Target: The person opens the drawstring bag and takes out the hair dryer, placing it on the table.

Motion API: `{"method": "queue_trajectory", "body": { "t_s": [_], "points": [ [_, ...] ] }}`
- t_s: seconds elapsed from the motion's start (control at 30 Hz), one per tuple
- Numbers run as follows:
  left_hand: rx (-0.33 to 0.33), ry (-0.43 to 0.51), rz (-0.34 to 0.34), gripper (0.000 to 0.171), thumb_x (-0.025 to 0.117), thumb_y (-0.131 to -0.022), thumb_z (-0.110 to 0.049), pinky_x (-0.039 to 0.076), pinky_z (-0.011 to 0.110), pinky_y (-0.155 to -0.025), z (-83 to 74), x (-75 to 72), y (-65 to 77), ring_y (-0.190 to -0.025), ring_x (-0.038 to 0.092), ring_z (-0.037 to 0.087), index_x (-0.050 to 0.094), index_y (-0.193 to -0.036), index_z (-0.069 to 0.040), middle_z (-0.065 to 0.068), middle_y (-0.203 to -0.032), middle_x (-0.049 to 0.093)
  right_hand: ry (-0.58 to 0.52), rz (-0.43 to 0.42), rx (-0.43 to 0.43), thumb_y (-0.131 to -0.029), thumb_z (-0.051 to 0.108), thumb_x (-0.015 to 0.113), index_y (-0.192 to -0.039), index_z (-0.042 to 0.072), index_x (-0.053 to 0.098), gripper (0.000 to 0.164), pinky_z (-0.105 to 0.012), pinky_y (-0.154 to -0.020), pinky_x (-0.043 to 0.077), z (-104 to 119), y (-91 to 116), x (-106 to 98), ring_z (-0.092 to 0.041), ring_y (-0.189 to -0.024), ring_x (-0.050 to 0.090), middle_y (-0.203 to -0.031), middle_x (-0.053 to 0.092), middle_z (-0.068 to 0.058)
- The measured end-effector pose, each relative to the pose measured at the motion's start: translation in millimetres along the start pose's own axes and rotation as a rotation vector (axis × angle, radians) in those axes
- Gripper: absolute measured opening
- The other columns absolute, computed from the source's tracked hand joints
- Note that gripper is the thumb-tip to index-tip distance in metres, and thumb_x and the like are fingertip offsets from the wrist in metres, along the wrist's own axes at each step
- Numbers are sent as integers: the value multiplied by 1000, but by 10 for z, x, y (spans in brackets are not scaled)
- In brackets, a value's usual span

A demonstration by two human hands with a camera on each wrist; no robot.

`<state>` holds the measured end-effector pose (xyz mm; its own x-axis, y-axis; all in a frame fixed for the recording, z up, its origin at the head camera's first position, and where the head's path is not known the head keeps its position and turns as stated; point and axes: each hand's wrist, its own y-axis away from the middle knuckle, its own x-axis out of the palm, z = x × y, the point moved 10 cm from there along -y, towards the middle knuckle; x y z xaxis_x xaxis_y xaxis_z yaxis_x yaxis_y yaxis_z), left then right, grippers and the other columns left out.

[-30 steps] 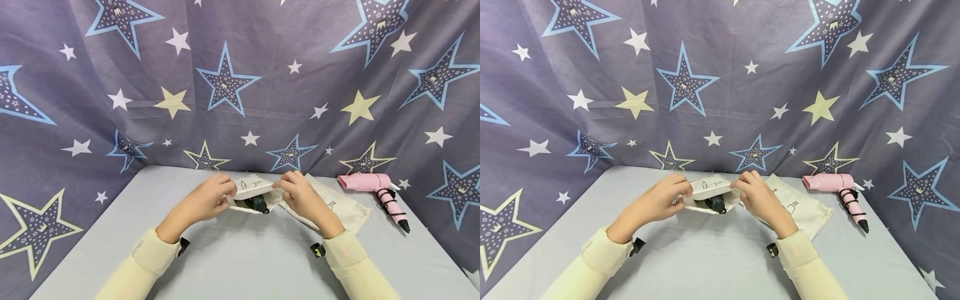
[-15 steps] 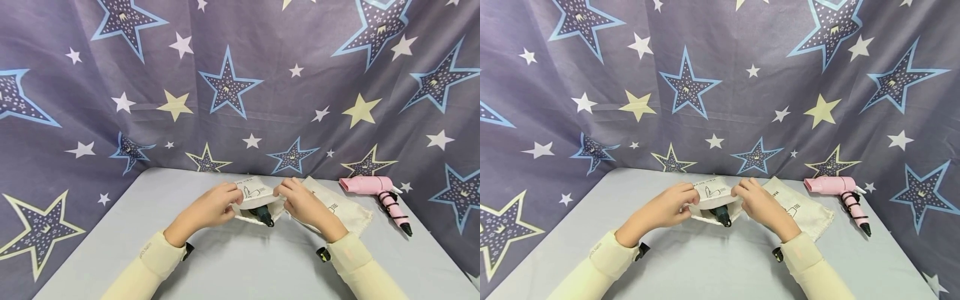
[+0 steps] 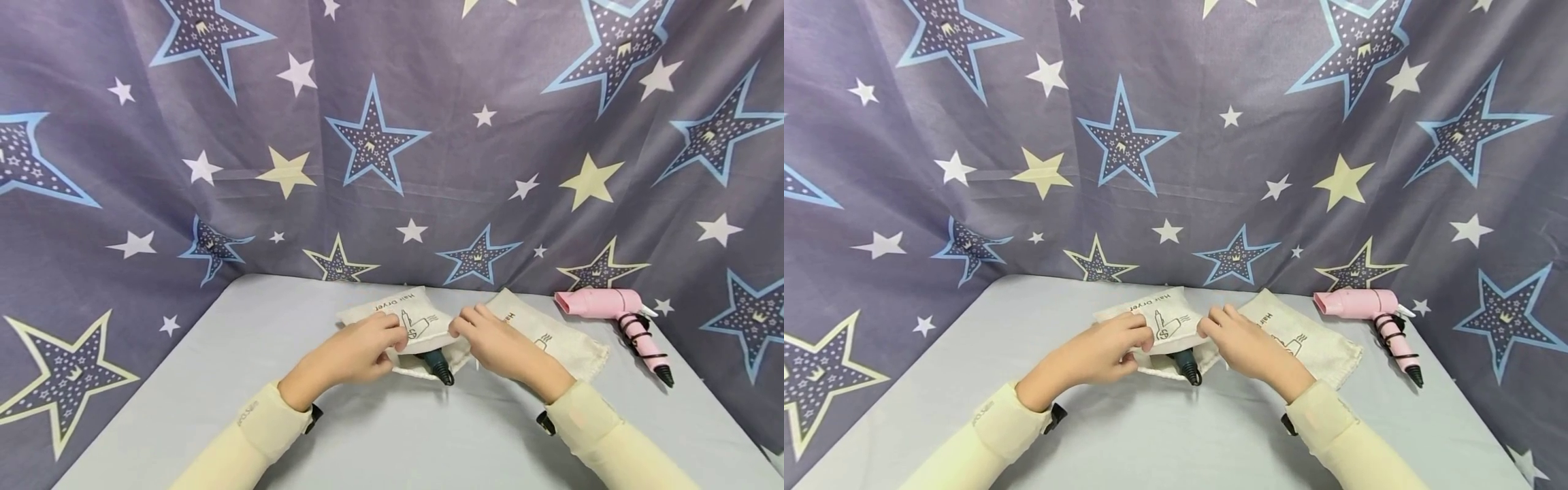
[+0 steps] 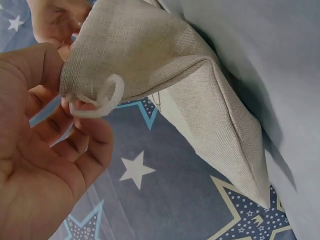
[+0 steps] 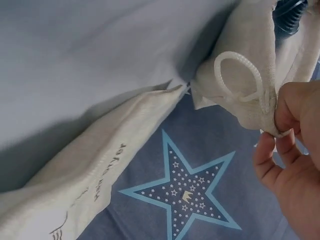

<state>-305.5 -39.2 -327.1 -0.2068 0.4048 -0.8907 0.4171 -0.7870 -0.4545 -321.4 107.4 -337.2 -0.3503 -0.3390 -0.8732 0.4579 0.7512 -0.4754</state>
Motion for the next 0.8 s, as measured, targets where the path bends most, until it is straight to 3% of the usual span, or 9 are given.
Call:
{"method": "queue_trajectory", "body": {
  "t_s": [0.3,0.53,0.8],
  "points": [
    [-54,-132,110,24,70,-71,-8,44,30,-71,-14,203,-13,-81,49,14,57,-88,-20,-8,-88,50,-3,90,1,-56,-24,63,-104,15,59,62,-30,-76,47,23,82,164,-15,-89,46,-97,51,3],
    [-54,-159,153,25,71,-72,-9,45,31,-72,-43,306,7,-83,50,15,58,-91,-19,-7,-90,50,-13,160,43,-56,-21,66,-106,16,60,63,-29,-78,49,18,104,223,-13,-91,44,-98,49,5],
    [-66,-124,190,20,70,-77,-13,44,31,-74,-36,349,11,-85,48,14,62,-95,-19,-8,-91,49,15,159,39,-70,-5,70,-109,13,61,44,-32,-78,50,55,139,233,-17,-90,49,-99,52,2]
  ]
}}
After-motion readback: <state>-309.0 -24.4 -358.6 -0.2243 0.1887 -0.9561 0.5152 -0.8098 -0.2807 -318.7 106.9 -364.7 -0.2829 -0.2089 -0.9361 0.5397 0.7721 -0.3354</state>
